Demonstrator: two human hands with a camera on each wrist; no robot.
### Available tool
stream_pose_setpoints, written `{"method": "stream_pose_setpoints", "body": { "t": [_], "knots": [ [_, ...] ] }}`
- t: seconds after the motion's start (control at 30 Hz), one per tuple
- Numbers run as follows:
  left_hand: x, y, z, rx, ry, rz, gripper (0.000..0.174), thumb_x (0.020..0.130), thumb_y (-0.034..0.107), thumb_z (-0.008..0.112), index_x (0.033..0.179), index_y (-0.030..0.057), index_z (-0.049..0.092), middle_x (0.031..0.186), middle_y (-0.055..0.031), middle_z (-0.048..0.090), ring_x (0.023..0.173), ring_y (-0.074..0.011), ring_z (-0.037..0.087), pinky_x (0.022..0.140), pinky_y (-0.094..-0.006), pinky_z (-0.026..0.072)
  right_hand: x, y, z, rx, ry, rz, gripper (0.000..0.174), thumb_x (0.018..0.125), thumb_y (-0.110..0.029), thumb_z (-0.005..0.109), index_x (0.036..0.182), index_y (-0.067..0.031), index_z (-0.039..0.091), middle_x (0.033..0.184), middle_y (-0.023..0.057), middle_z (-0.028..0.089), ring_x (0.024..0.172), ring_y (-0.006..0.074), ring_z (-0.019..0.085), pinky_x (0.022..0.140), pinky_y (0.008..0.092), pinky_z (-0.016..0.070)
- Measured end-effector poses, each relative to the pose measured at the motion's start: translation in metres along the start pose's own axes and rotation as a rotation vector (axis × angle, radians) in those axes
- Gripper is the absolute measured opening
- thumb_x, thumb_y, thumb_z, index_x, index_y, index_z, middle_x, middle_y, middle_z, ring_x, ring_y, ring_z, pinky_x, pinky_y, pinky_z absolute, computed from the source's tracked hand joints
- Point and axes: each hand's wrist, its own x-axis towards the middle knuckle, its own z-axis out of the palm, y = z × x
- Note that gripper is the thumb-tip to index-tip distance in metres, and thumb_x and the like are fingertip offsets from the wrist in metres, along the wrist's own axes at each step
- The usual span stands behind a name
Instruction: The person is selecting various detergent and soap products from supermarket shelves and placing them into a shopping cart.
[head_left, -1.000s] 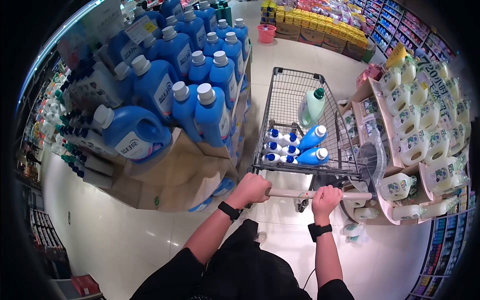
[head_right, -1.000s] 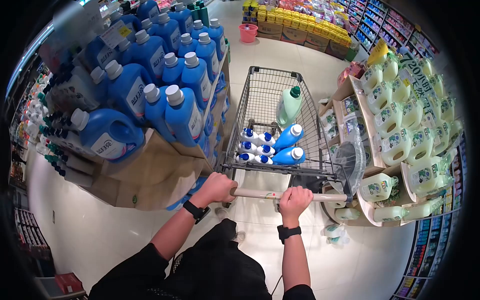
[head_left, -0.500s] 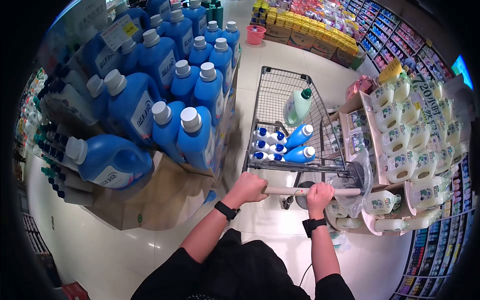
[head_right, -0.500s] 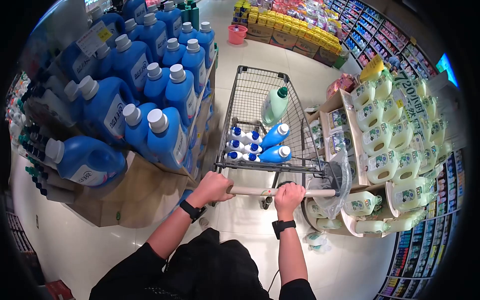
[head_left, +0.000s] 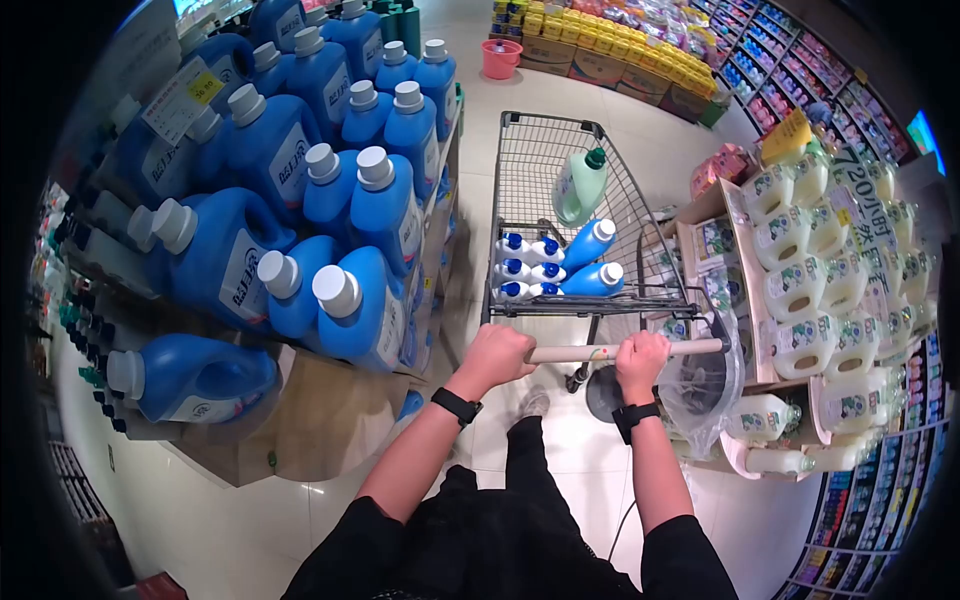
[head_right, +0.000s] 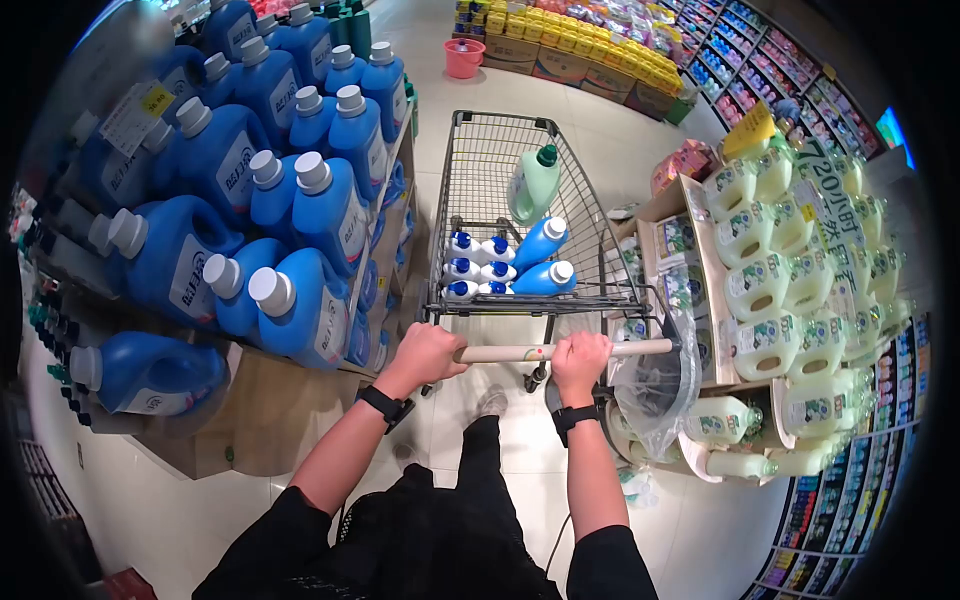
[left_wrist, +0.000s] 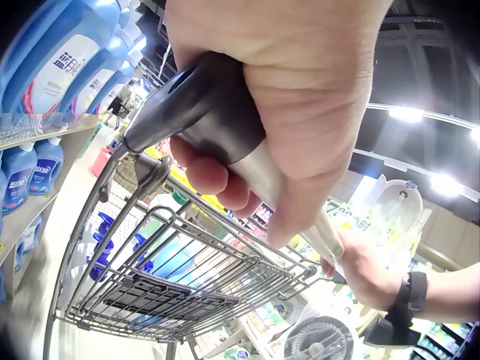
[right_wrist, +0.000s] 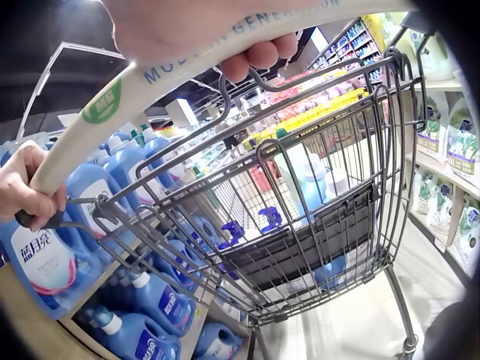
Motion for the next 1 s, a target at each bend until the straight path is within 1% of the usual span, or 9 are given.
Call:
{"method": "stream_pose_setpoints", "body": {
  "t": [0.17,0.27,0.5,0.63,0.8,0.87,0.9,0.97,1.0],
  "knots": [
    [0.039,0.002,0.012,0.001,-0.007,-0.062,0.02,0.068,0.029,0.077,0.073,0.0122,0.068,0.065,-0.0095,0.064,0.065,-0.0312,0.065,0.06,-0.0431,0.0492,0.035,0.036,0.02,0.022,-0.024,-0.051,0.019,0.076,-0.012,0.052,0.059,-0.005,0.049,0.064,0.0102,0.05,0.069,0.0308,0.048,0.08,0.0433,0.0378],
    [0.059,0.008,0.026,-0.004,0.077,-0.024,0.027,0.069,0.032,0.077,0.073,0.0107,0.06,0.062,-0.007,0.062,0.061,-0.0299,0.063,0.056,-0.0425,0.0473,0.056,0.057,0.028,0.065,-0.019,-0.076,0.02,0.076,-0.011,0.051,0.057,-0.0048,0.047,0.062,0.0105,0.048,0.068,0.0301,0.047,0.076,0.0429,0.0367],
    [0.106,0.031,0.046,-0.027,0.121,-0.093,0.027,0.072,0.031,0.076,0.075,0.0098,0.061,0.064,-0.007,0.062,0.06,-0.0298,0.062,0.055,-0.0415,0.0475,0.099,0.11,0.045,0.116,-0.054,-0.096,0.018,0.072,-0.009,0.053,0.056,-0.0046,0.046,0.062,0.0098,0.048,0.067,0.0306,0.047,0.077,0.0422,0.0378],
    [0.128,0.05,0.047,-0.088,0.146,-0.104,0.028,0.077,0.032,0.071,0.072,0.0076,0.06,0.062,-0.0081,0.06,0.059,-0.031,0.061,0.053,-0.0421,0.0458,0.12,0.138,0.051,0.136,-0.096,-0.033,0.017,0.072,-0.009,0.055,0.057,-0.0028,0.052,0.062,0.0105,0.053,0.069,0.0309,0.05,0.08,0.0418,0.0392],
    [0.15,0.064,0.059,-0.14,0.224,-0.017,0.021,0.083,0.026,0.066,0.088,0.0064,0.061,0.067,-0.0108,0.06,0.056,-0.0336,0.058,0.051,-0.0428,0.0448,0.15,0.174,0.056,0.117,-0.174,0.001,0.021,0.073,-0.013,0.056,0.059,0.0008,0.061,0.065,0.0133,0.06,0.072,0.0326,0.054,0.087,0.0434,0.04],
    [0.155,0.063,0.064,-0.223,0.213,0.022,0.029,0.08,0.017,0.066,0.106,0.0062,0.059,0.077,-0.011,0.063,0.065,-0.0331,0.059,0.061,-0.0429,0.0467,0.153,0.184,0.062,0.101,-0.179,0.023,0.02,0.073,-0.014,0.056,0.061,0.0008,0.062,0.067,0.014,0.062,0.073,0.0326,0.054,0.088,0.0429,0.0399],
    [0.158,0.065,0.064,-0.224,0.22,0.021,0.029,0.08,0.017,0.066,0.106,0.0062,0.059,0.077,-0.011,0.063,0.065,-0.0331,0.059,0.061,-0.0429,0.0467,0.158,0.189,0.063,0.094,-0.18,0.042,0.02,0.073,-0.014,0.056,0.062,0.0008,0.064,0.068,0.0146,0.063,0.074,0.0326,0.055,0.09,0.0424,0.0398],
    [0.16,0.069,0.066,-0.266,0.312,0.128,0.049,0.076,0.01,0.067,0.122,0.0052,0.054,0.094,-0.0115,0.064,0.086,-0.032,0.059,0.08,-0.0428,0.0454,0.169,0.203,0.063,0.096,-0.209,0.044,0.02,0.073,-0.014,0.057,0.062,0.0008,0.064,0.068,0.015,0.063,0.074,0.0328,0.055,0.091,0.0421,0.0397],
    [0.16,0.071,0.068,-0.268,0.31,0.125,0.049,0.076,0.01,0.067,0.122,0.0052,0.054,0.094,-0.0115,0.064,0.086,-0.032,0.059,0.08,-0.0428,0.0454,0.172,0.207,0.062,0.098,-0.241,0.051,0.02,0.073,-0.014,0.057,0.062,0.0007,0.064,0.068,0.0154,0.063,0.075,0.033,0.056,0.091,0.0418,0.0397]
  ]
}}
